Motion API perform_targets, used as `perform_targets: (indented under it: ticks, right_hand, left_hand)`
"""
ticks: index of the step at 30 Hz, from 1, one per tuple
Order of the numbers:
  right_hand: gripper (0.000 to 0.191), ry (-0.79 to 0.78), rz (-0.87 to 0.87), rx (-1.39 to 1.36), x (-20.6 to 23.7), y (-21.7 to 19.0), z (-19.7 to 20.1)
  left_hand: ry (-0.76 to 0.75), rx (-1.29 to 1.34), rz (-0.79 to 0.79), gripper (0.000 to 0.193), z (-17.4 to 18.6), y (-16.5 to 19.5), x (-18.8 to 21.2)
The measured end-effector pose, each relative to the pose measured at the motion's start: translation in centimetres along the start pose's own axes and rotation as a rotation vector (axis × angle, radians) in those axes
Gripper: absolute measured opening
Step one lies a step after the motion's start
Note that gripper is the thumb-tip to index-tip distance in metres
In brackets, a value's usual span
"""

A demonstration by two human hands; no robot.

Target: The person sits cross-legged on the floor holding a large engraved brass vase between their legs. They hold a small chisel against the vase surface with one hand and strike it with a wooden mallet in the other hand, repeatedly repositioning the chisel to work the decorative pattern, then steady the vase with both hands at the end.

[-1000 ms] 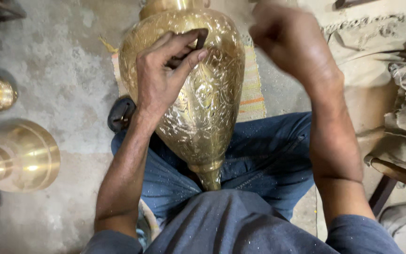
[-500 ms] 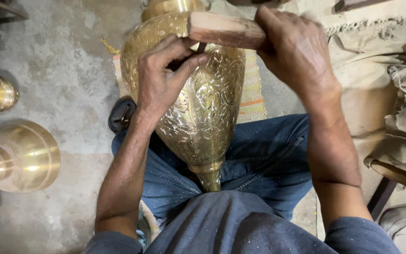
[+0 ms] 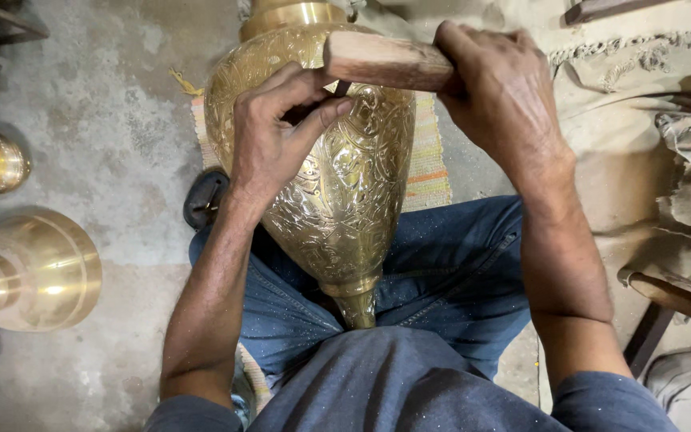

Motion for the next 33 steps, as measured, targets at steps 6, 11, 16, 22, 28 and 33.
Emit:
perform_targets:
  ticks: [6,11,16,22,28,33]
  right_hand:
    - [0.02,0.047,-0.167,-0.311,1.1,0.3,-1.2]
    - [0.032,0.286,-0.288,-0.578,1.1,0.3,-1.3]
    - [0.03,0.195,-0.051,-0.105,1.1,0.0,-0.8]
    - [0.024,0.136,-0.041,-0.136,1.1,0.2,-1.4]
    - [0.019,0.336,-0.261,-0.651,1.6,0.1,-2.4]
    - [0.035,0.242,-0.088,-0.124,2.6,0.8,-2.3]
  left_hand:
    - [-0.019,0.036,0.016,0.025,-0.2,-0.8,0.3]
    - [-0.033,0.045,0.017,0.028,-0.1,-1.0,0.4]
    - [-0.023,0.029,-0.019,0.024,0.0,-0.6,0.5]
    - [-0.035,0.01,-0.043,0.022,0.2,-0.2,0.0]
    - [-0.066,0.067,0.023,0.03,0.5,0.2,0.4]
    - [-0.068,0.051,-0.004,0.029,0.4,0.3,0.2]
Point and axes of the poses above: each hand's wrist, its own x-axis away from the middle knuckle, its own z-axis out of the back of the hand, y = z × x, the point moved 1 cm from there along -x, towards the middle knuckle, and after that the axes turned 15 degrees about z, right-handed, at the moved point
